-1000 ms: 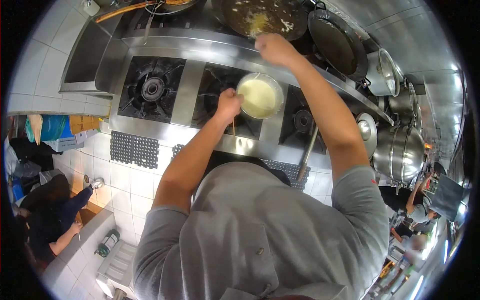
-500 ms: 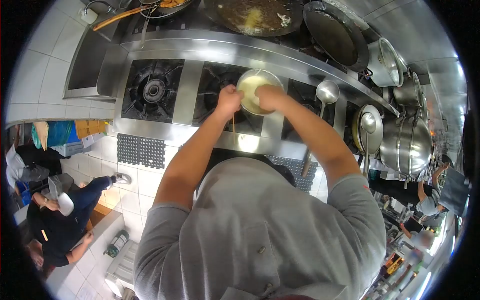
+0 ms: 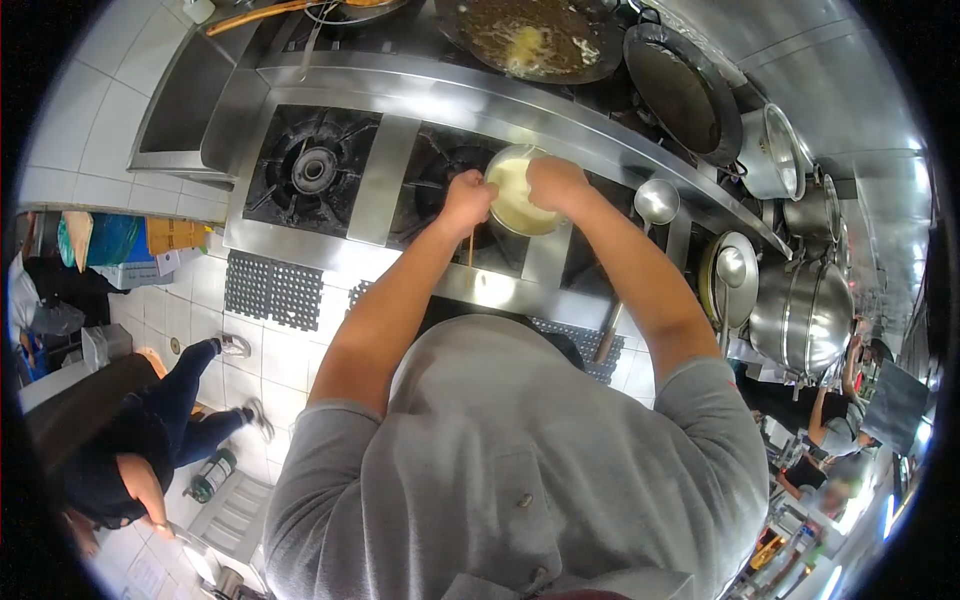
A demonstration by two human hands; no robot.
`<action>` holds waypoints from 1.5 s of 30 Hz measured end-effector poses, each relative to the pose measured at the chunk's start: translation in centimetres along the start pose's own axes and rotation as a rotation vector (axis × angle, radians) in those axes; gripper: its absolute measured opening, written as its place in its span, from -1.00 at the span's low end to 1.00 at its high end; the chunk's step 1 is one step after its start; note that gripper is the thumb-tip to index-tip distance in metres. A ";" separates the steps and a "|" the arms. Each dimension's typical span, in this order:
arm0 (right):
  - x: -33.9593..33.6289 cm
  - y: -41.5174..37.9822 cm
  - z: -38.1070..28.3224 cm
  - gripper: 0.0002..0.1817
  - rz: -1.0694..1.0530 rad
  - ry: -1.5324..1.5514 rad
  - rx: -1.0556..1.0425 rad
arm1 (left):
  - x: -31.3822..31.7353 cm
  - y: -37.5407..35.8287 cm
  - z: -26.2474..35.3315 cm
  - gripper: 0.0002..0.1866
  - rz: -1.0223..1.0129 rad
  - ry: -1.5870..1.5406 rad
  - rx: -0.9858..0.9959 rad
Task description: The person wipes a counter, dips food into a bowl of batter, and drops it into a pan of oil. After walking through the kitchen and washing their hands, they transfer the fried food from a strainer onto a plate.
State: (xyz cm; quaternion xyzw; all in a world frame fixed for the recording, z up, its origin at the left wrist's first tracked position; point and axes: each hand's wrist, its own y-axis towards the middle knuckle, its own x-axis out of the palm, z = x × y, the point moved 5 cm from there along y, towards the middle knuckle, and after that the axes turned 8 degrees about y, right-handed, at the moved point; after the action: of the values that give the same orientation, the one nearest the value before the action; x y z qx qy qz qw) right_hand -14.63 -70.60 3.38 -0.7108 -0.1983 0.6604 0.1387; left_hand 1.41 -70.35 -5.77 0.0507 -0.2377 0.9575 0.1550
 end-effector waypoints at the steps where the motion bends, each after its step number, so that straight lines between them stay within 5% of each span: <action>1: 0.0 0.1 -0.4 -0.74 0.042 0.025 -0.013 | 0.0 0.1 -0.1 -0.85 0.001 0.005 0.000; 8: 4.0 2.9 -1.9 -0.70 -0.030 0.118 -0.014 | 0.0 0.3 -0.2 -0.86 -0.010 0.046 0.011; 21: 0.3 0.4 -2.9 -0.73 -0.130 -0.104 -0.055 | 0.2 0.1 0.1 -0.86 -0.022 0.020 -0.009; 30: -2.1 0.4 -0.5 -0.78 0.062 -0.042 -0.155 | 0.0 0.6 -0.1 -0.88 0.002 0.010 0.003; 35: -1.3 0.2 0.7 -0.73 0.297 0.249 -0.176 | 0.0 0.5 0.0 -0.87 0.002 0.013 0.003; 45: -8.2 -6.8 -1.0 -0.76 0.337 0.392 -0.132 | 0.0 0.8 0.1 -0.88 0.003 0.051 0.018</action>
State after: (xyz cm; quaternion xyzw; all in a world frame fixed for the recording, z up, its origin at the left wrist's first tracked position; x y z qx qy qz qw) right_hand -14.75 -68.34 13.84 -0.8557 -0.0892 0.5095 0.0157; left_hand 1.15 -71.06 -6.06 0.0275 -0.2252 0.9609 0.1590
